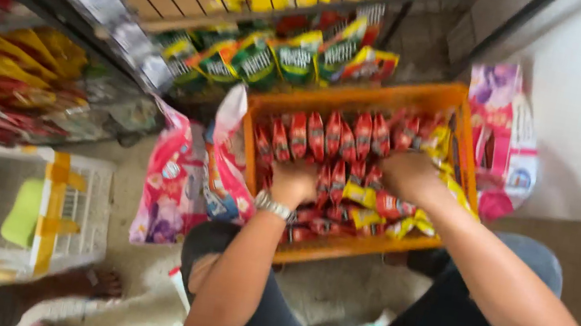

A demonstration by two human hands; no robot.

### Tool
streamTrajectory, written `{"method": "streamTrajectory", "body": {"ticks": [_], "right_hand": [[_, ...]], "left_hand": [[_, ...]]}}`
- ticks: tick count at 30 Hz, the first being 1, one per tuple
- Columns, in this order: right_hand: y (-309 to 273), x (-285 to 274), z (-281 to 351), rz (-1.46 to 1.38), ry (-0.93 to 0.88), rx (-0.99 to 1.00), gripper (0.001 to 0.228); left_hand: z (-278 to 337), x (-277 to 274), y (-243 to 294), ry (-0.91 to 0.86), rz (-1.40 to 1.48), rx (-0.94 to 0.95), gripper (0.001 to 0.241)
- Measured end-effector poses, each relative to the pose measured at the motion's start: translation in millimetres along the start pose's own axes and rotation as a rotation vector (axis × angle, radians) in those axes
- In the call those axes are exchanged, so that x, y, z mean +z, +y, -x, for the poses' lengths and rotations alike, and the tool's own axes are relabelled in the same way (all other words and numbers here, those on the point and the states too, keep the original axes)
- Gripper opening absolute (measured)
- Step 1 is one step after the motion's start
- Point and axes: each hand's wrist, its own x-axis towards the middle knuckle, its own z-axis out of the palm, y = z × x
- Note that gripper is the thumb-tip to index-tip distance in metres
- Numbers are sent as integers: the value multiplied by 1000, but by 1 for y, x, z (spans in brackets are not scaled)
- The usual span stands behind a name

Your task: Stocking and organizing small seasoning packets from a crate onto shelves in a grocery store.

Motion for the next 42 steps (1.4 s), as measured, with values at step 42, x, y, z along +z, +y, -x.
{"method": "streamTrajectory", "body": {"ticks": [42], "right_hand": [[-47,137,-1,241,-39,-320,17]], "left_hand": [[-62,-6,-27,446,1798,26,35]]}}
